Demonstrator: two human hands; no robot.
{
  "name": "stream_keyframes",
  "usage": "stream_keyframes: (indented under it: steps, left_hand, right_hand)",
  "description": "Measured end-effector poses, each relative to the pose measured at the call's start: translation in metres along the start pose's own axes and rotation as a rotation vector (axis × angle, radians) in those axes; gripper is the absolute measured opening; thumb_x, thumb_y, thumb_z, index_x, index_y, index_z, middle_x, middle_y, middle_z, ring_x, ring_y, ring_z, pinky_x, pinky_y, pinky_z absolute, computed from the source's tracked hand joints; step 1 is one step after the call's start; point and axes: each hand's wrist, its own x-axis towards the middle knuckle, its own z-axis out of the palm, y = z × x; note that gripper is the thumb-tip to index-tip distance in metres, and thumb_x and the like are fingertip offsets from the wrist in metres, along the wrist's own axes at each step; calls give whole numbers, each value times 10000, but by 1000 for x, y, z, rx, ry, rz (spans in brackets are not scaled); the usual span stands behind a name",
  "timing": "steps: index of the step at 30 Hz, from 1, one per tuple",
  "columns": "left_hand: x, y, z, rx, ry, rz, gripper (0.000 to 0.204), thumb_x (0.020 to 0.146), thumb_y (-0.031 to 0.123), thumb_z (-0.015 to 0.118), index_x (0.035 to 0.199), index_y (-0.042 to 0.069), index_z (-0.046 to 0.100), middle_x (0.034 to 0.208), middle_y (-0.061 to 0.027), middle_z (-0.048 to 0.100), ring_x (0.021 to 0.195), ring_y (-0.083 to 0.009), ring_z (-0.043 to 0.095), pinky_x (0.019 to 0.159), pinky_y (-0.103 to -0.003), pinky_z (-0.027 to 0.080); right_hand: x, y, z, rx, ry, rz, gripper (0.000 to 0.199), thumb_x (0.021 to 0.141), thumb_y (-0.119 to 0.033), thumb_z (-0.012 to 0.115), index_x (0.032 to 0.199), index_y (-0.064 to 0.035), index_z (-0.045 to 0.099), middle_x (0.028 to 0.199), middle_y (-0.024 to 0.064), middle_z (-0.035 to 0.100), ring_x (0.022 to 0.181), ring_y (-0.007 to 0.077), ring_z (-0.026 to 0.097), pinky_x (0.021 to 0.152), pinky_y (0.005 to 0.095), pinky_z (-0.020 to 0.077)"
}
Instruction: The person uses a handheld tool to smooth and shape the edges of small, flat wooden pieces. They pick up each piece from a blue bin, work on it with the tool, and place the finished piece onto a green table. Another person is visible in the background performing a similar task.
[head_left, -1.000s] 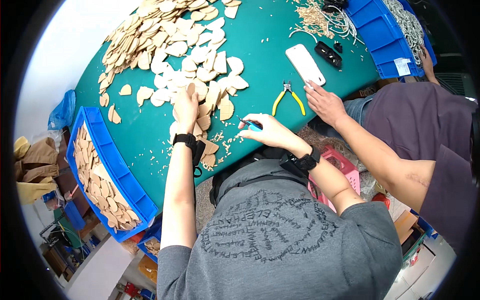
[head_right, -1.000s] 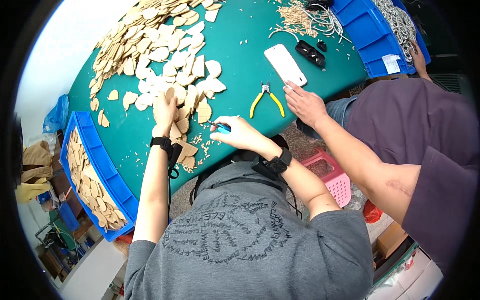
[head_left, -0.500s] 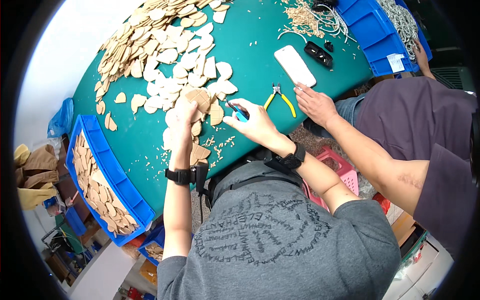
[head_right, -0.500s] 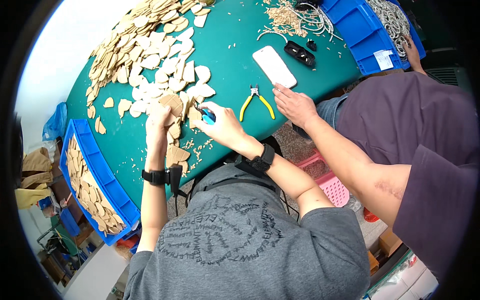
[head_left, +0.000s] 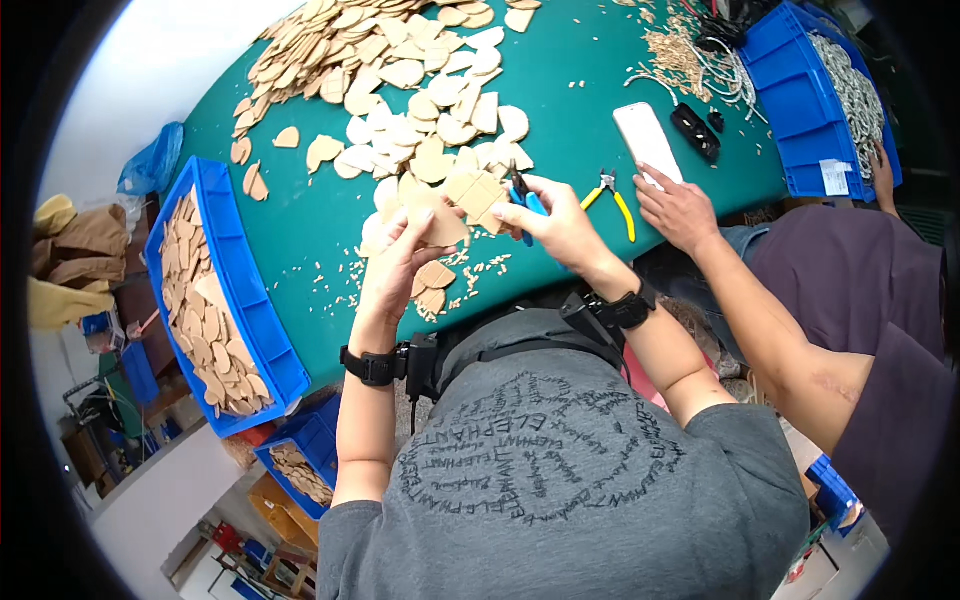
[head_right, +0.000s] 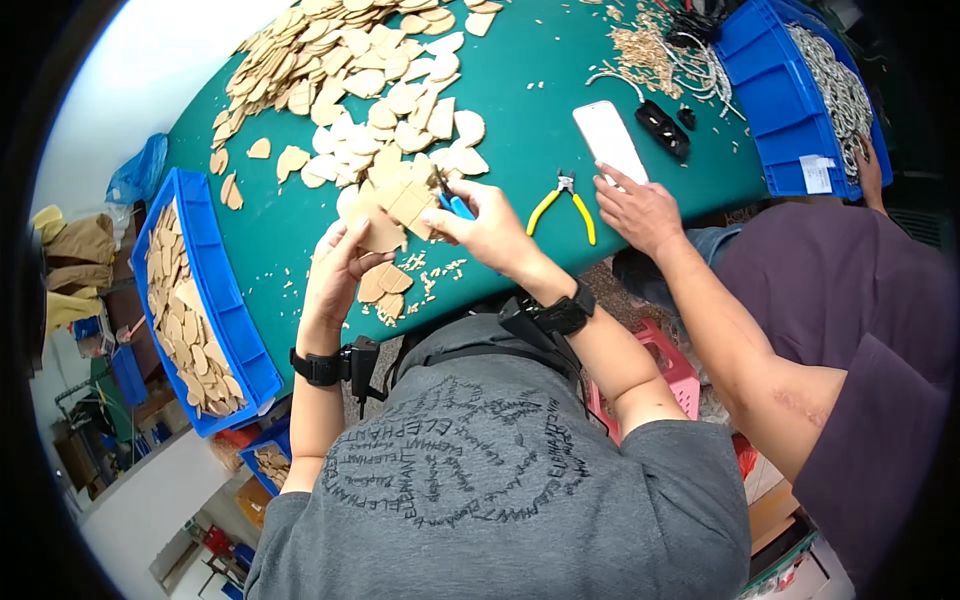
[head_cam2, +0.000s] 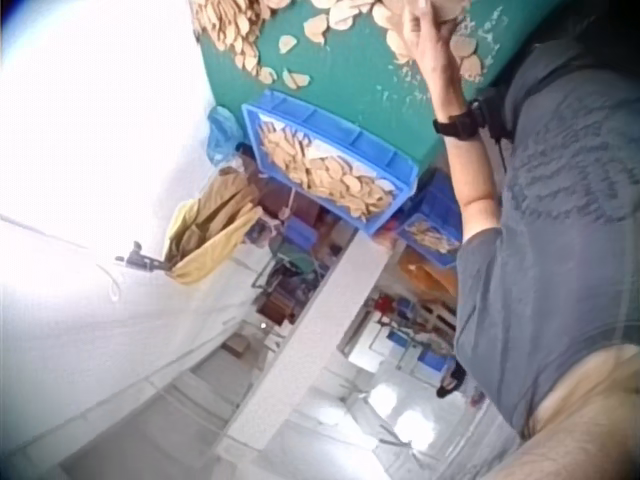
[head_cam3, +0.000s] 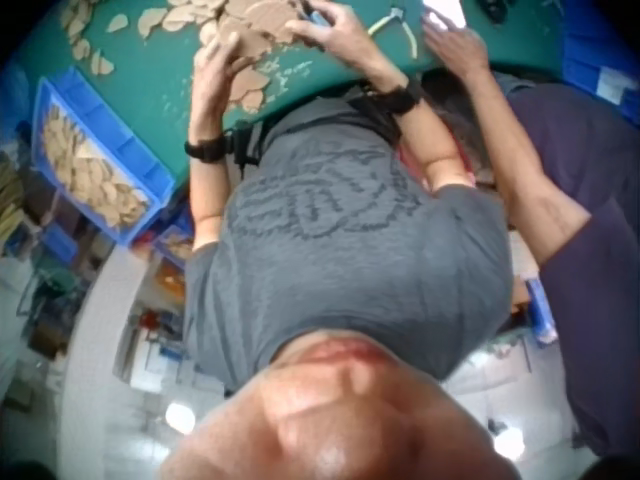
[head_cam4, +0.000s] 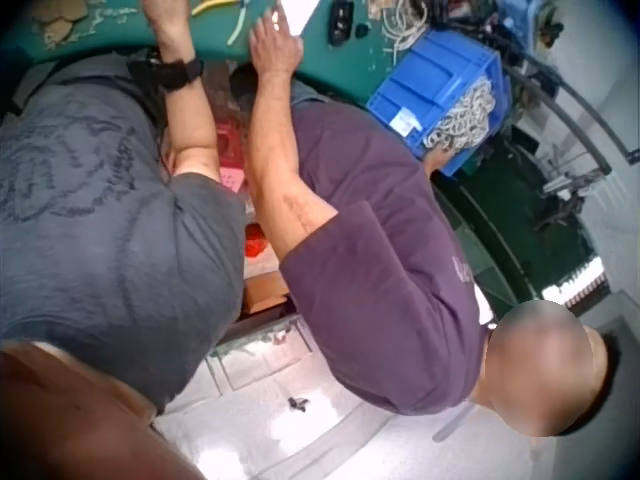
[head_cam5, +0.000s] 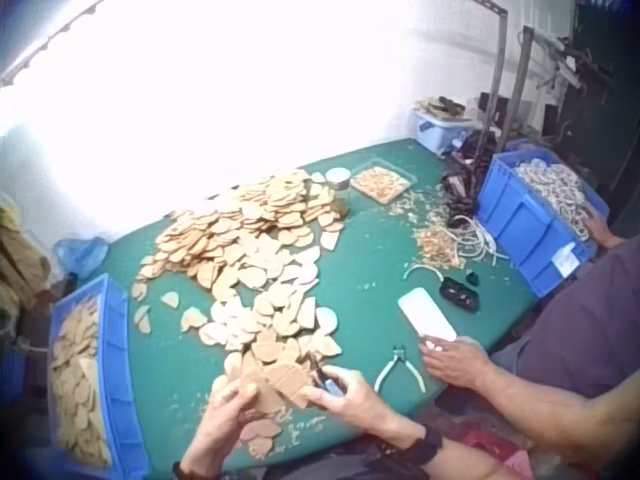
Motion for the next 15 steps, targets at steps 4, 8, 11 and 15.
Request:
stream_keyframes:
  steps: [4,8,11,15]
  left_hand:
    - [-11,11,-12,40,-1,-32,317,933,260,566,1127,10,545,1032,-98,625,866,-154,643,751,-300,573]
    - [-20,18,-23,-44,-39,3,365,934,261,560,1174,-13,527,1058,-112,616,842,-167,650,731,-297,571]
    - [-26,18,-35,-124,-4,32,357,931,254,563,1167,-12,521,1050,-119,614,820,-176,654,719,-291,568]
    - [-34,17,-57,-67,32,46,369,944,265,535,1205,6,499,1038,-109,625,845,-167,653,708,-278,564]
  right_hand:
    - [0,-12,12,-30,-97,7,210,829,-217,686,820,-27,599,700,-13,573,611,46,514,541,210,412]
    - [3,-22,25,-97,-202,29,245,824,-233,689,898,-12,612,725,-6,589,621,50,525,557,213,428]
    - [4,-26,39,-85,-219,31,252,828,-223,678,931,-3,613,759,2,599,639,56,533,585,212,448]
    - [8,-35,57,-134,-194,-15,253,821,-213,675,926,8,614,807,21,608,678,76,535,620,238,457]
